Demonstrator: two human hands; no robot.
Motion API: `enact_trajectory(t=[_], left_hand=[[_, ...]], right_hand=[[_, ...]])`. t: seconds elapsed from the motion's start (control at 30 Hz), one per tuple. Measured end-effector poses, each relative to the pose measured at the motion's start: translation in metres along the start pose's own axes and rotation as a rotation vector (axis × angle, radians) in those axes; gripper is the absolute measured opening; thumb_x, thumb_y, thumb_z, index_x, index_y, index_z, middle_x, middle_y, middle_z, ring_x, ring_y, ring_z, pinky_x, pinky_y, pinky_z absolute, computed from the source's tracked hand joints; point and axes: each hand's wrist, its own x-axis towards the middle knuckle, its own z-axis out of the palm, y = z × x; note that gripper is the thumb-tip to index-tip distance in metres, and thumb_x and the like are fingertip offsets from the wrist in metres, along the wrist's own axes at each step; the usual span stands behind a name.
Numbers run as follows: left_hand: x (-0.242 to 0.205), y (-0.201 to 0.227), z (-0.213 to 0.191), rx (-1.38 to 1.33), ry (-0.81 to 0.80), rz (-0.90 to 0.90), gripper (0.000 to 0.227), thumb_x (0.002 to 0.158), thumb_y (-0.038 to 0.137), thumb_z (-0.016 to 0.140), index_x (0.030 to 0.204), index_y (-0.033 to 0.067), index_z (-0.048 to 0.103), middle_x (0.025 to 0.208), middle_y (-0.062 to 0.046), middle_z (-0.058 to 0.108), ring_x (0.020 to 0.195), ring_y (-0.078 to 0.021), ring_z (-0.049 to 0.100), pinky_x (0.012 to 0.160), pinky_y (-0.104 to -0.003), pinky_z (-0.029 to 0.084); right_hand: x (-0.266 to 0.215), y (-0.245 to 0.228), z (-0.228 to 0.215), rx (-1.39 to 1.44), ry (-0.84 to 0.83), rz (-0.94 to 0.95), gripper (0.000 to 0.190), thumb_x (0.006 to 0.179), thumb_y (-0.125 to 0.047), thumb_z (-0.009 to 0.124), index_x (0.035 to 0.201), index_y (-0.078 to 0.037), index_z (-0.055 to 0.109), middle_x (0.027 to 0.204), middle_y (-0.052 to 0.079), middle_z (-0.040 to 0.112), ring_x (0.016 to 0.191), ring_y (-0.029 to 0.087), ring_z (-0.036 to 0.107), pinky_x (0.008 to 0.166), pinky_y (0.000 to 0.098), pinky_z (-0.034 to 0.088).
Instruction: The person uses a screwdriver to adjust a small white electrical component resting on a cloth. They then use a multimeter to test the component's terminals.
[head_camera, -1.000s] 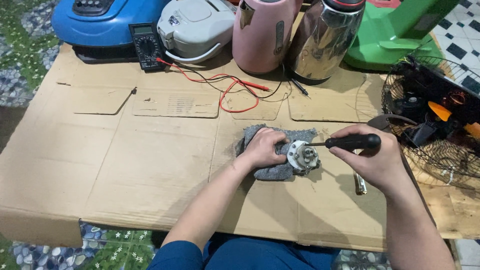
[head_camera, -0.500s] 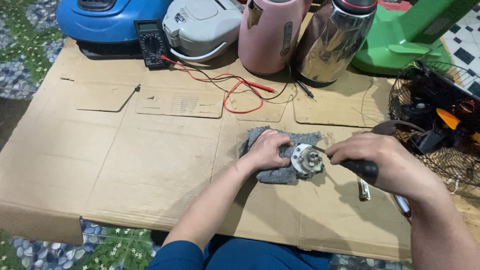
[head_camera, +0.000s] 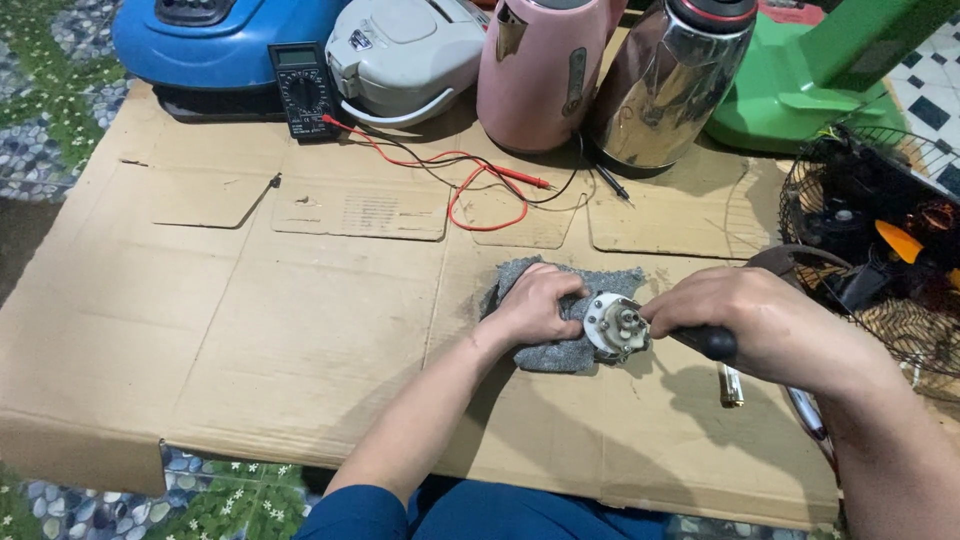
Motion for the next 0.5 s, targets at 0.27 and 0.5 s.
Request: enact_trajectory(t=[0.27, 0.5], left_hand=[[0.001, -0.001, 0.0, -0.001, -0.016, -0.005, 0.045, 0.06, 0.035, 0.077, 0.101, 0.0174, 0.072, 0.093, -0.003, 0.073, 0.094, -0.0265, 0.062, 0.097, -0.039, 0.042], [0.001, -0.003, 0.002, 0.011, -0.003, 0.02, 0.043, 0.062, 0.031, 0.077, 0.101, 0.016, 0.071, 0.09, -0.003, 0.072, 0.09, -0.0264, 0.062, 0.095, -0.04, 0.042]], right_hand=[[0.009, -0.004, -0.003, 0.046, -0.043, 0.005, 0.013, 0.088, -0.023, 0.069, 0.095, -0.019, 0.079, 0.104, -0.004, 0.085, 0.094, 0.02, 0.081, 0.084, 0.0362, 0.06], [0.002, 0.002, 0.015, 0.015, 0.054, 0.112, 0.056, 0.061, 0.008, 0.069, 0.107, -0.023, 0.078, 0.106, -0.005, 0.085, 0.094, 0.014, 0.081, 0.083, 0.0288, 0.058]])
